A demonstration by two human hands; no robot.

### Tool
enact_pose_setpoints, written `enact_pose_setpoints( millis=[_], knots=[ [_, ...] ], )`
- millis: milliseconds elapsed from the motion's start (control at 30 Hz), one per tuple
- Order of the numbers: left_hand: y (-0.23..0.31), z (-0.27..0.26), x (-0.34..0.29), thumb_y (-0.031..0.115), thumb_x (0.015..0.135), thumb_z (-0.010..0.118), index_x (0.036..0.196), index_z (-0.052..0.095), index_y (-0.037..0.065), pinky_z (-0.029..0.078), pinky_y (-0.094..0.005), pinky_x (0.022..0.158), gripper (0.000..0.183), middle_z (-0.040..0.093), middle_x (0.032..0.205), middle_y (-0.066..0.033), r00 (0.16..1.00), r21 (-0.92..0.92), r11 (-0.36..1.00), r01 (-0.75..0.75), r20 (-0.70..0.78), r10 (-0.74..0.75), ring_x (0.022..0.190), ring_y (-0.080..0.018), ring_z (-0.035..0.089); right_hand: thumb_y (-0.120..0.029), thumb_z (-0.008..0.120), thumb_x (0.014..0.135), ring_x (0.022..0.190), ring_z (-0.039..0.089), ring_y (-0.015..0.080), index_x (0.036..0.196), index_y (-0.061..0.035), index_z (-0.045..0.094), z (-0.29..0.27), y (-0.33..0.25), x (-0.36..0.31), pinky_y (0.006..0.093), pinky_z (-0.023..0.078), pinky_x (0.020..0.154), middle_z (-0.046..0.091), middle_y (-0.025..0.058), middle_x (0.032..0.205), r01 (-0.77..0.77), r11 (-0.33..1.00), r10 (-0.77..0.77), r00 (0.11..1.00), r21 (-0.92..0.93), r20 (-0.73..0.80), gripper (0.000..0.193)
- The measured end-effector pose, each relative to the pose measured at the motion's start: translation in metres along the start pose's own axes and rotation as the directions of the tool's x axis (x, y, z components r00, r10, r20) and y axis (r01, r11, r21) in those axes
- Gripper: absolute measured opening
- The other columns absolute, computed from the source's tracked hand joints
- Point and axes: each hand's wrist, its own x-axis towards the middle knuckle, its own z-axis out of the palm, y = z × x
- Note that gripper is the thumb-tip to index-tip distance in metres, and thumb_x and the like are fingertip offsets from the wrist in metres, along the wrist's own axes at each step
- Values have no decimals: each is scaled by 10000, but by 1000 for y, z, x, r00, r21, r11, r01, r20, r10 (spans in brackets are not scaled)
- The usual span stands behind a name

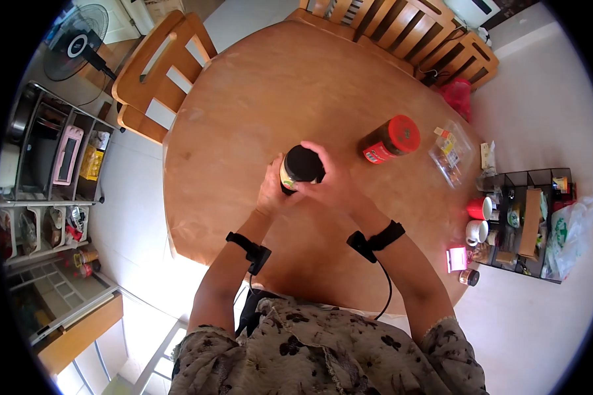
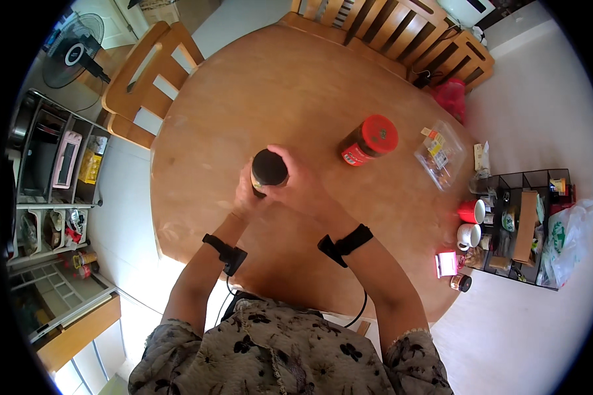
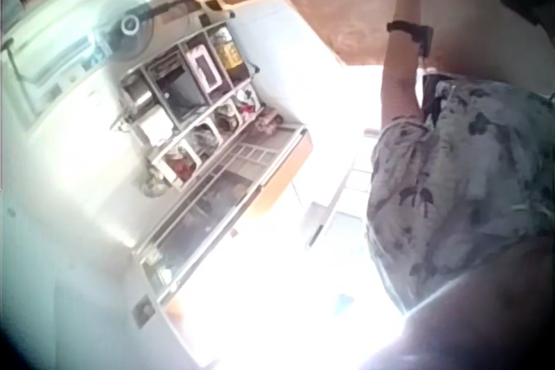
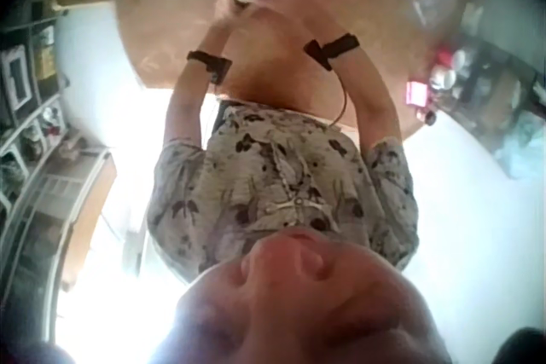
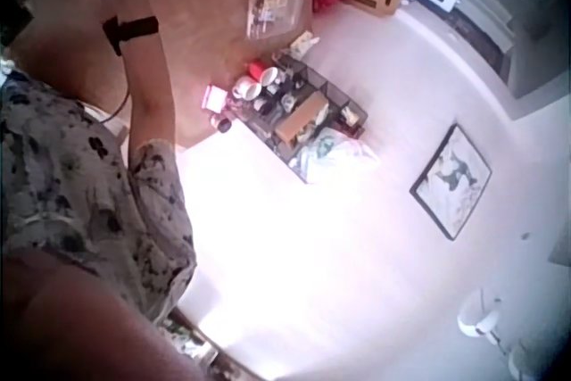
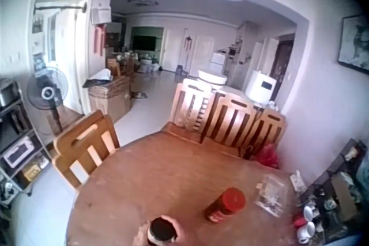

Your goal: Taking multiple jars and bottles from a pantry shelf and arranging them on a dining table.

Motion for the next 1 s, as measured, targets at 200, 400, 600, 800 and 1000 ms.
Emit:
enact_pose_setpoints(
  millis=[200,400,600,800,1000],
  knots=[
    [-6,-13,-17,275,586,825,1367,230,45,454,-387,880,1008,492,1200,-173,946,-250,912,324,87,-313,1092,-334,507,-87,668,719,1029,516,167,1233,25,404,-14,11,12,294,429,870,518,90,1117,-206,453,405,914,867,5,589],
    [0,-21,-4,247,631,789,1264,395,67,478,-358,850,767,539,1150,-132,941,54,953,297,153,-302,1047,-284,554,-75,678,703,1049,514,179,1239,28,395,-40,11,-9,316,412,923,518,99,1135,-156,587,381,919,794,-100,614],
    [3,-16,28,234,674,760,1260,393,64,467,-359,869,713,526,1168,-139,922,78,940,332,182,-341,1064,-291,541,-75,722,623,1057,520,189,1230,-5,407,-51,25,-62,326,436,903,523,107,1121,-184,965,230,934,186,-273,688],
    [5,7,49,166,686,754,1284,343,18,425,-350,932,740,541,1157,-132,891,94,933,348,277,-360,1088,-258,532,-114,726,611,1074,517,242,1254,-65,394,-40,76,-102,361,438,895,501,124,1149,-370,927,357,829,56,-431,725],
    [-1,8,48,157,709,734,1301,330,15,391,-376,955,731,461,1238,-115,867,-358,794,492,283,-410,1138,-254,469,-148,747,651,1096,504,276,1270,-68,380,-5,103,-81,366,432,898,468,140,1206,-378,925,311,815,-40,-489,724]
  ],
)
